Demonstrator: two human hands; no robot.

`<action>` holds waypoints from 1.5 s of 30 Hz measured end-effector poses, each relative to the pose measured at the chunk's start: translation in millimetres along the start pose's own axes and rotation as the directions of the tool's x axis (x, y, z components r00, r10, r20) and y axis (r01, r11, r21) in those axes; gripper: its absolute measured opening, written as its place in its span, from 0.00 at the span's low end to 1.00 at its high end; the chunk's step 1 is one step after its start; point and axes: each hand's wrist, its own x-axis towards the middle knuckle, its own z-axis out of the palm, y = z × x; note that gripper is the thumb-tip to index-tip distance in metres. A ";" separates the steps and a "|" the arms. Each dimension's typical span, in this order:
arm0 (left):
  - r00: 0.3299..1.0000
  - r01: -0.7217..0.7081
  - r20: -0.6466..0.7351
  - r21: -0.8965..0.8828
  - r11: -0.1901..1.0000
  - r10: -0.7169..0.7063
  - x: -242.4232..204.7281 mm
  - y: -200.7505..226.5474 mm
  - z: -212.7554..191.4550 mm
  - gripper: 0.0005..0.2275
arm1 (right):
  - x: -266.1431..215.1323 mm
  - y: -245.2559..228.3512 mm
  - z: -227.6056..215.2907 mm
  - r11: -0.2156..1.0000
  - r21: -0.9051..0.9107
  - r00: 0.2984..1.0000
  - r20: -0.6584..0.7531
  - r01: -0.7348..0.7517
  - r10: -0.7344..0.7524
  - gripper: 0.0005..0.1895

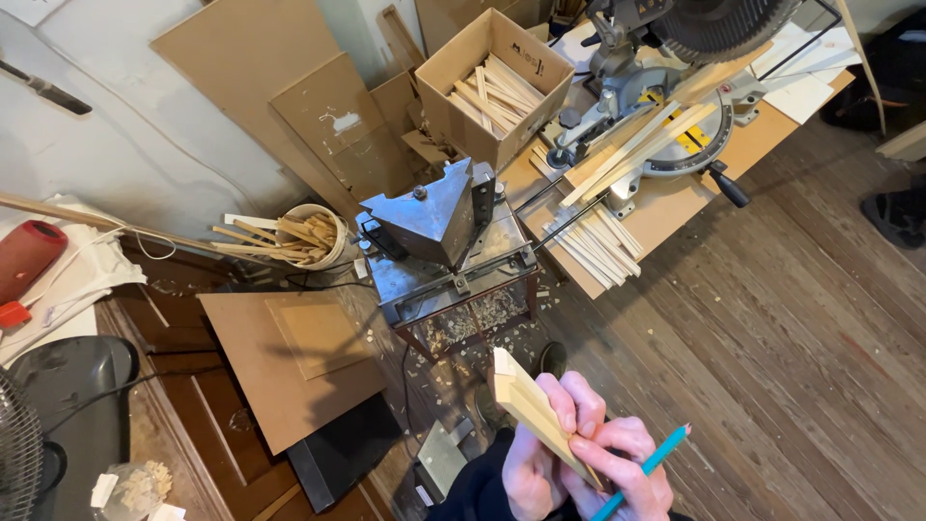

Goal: Cutting and marking wood trim pieces for framing using a manual chopper and marking tools.

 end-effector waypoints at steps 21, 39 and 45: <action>0.987 -0.153 -0.037 0.109 0.982 0.158 -1.4 -23.1 -10.0 0.22 | -1.9 5.2 10.4 0.997 0.055 0.995 -0.088 0.045 -0.040 0.20; 0.981 -0.193 -0.012 0.087 0.977 0.195 16.6 -2.5 -6.7 0.21 | 28.3 8.7 -26.1 0.996 0.075 0.990 0.127 0.049 -0.058 0.21; 0.974 -0.044 0.222 -0.018 0.999 0.047 4.3 -15.5 -14.9 0.19 | 135.8 -35.2 -39.2 0.992 0.114 0.941 0.339 -0.044 0.003 0.25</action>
